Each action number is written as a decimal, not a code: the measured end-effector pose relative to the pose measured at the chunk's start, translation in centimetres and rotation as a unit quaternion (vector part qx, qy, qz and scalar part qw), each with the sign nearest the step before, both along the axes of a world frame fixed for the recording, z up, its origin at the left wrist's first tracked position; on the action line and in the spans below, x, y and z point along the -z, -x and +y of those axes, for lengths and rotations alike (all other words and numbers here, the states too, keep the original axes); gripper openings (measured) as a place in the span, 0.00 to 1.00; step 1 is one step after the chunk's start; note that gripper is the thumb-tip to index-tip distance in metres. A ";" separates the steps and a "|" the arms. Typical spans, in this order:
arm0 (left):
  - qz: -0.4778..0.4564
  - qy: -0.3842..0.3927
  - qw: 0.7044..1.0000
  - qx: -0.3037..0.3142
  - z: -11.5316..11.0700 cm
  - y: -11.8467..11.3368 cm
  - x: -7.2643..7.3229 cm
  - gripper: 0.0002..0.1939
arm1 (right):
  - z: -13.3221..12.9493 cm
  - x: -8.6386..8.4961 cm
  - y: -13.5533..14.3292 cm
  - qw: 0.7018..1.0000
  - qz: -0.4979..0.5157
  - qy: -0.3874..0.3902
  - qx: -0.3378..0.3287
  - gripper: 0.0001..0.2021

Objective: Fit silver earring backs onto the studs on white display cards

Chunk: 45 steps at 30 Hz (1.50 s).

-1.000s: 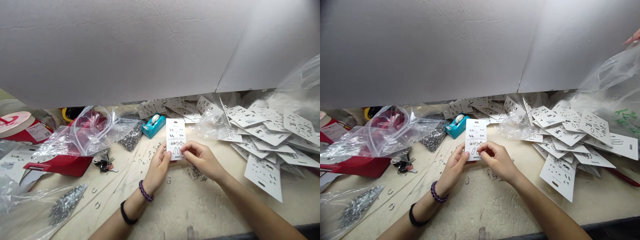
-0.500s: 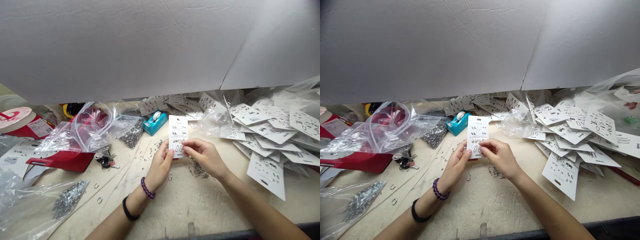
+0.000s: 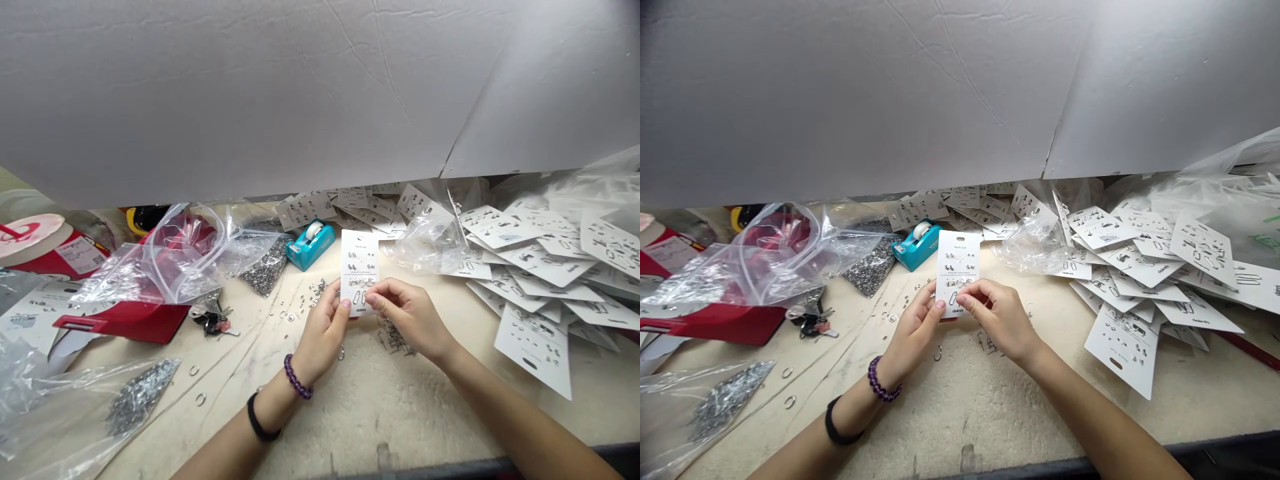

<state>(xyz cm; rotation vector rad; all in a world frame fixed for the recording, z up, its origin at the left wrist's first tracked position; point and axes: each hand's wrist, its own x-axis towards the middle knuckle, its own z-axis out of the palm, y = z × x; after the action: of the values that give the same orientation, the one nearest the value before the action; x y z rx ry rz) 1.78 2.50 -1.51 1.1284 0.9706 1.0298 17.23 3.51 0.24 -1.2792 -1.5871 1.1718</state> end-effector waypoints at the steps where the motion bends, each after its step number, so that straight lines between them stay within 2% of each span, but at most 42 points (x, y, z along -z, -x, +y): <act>1: 0.002 -0.009 1.000 0.004 0.0 0.0 0.1 0.22 | 0.0 0.0 0.0 1.000 -0.004 -0.001 -0.002 0.09; 9: 0.096 -0.092 0.991 0.030 -0.3 0.1 0.4 0.22 | -0.1 0.2 0.2 0.997 -0.059 -0.038 -0.020 0.07; 20: 0.189 -0.132 0.972 0.053 -0.7 0.1 0.1 0.22 | -0.1 0.4 0.4 0.994 -0.088 -0.059 -0.019 0.06; 27: 0.193 -0.129 0.972 0.047 -0.7 0.1 -0.2 0.22 | -0.2 0.4 0.4 0.994 -0.085 -0.059 -0.021 0.06; 45: 0.161 -0.138 0.976 0.043 -0.6 0.1 0.1 0.21 | -0.2 0.3 0.4 0.994 -0.088 -0.060 -0.024 0.06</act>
<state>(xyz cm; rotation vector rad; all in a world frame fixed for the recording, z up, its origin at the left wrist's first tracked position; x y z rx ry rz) 1.64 1.94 -1.59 1.5907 1.0417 0.9492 16.84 3.27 -0.03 -1.3015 -1.7960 0.9985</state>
